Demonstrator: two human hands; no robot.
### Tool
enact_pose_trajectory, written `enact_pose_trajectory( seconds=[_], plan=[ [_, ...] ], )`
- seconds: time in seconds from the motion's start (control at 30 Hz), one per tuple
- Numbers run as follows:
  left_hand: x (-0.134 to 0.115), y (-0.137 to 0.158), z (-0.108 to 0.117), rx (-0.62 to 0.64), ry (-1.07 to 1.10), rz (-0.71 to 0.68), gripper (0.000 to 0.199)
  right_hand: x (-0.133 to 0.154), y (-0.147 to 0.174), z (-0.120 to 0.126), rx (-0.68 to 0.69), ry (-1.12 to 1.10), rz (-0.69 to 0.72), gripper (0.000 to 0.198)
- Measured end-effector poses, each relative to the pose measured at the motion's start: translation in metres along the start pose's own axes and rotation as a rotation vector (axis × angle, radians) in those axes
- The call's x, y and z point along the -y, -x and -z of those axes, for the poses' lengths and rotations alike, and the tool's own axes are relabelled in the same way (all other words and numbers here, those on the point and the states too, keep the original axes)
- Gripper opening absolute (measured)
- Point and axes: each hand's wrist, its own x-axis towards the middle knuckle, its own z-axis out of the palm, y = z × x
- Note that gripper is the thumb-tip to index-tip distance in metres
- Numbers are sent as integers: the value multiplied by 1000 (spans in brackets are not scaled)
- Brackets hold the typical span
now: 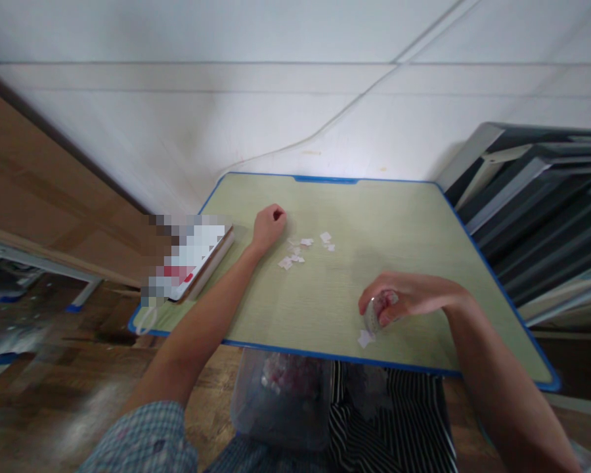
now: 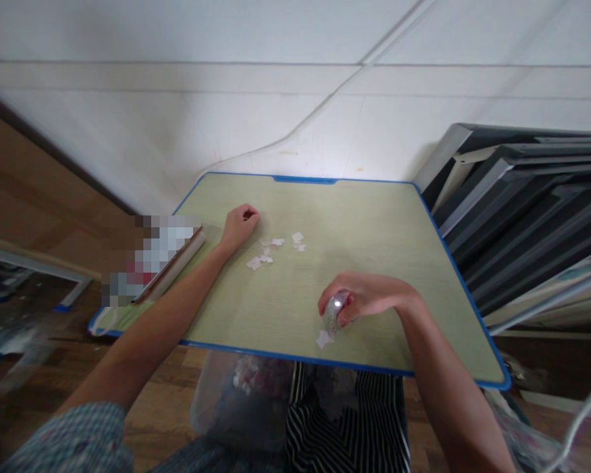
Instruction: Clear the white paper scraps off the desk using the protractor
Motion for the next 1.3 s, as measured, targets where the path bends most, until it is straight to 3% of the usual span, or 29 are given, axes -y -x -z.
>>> enact_pose_trajectory(
  seconds=[0.33, 0.7, 1.3],
  plan=[
    [0, 0, 0, 0, 0, -5, 15, 4, 5, 5, -20, 80, 84, 29],
    [-1, 0, 0, 2, 0, -2, 14, 0, -3, 0, 8, 23, 28, 35],
    [0, 1, 0, -6, 0, -8, 13, 1, -10, -10, 162, 15, 57, 33]
  ],
)
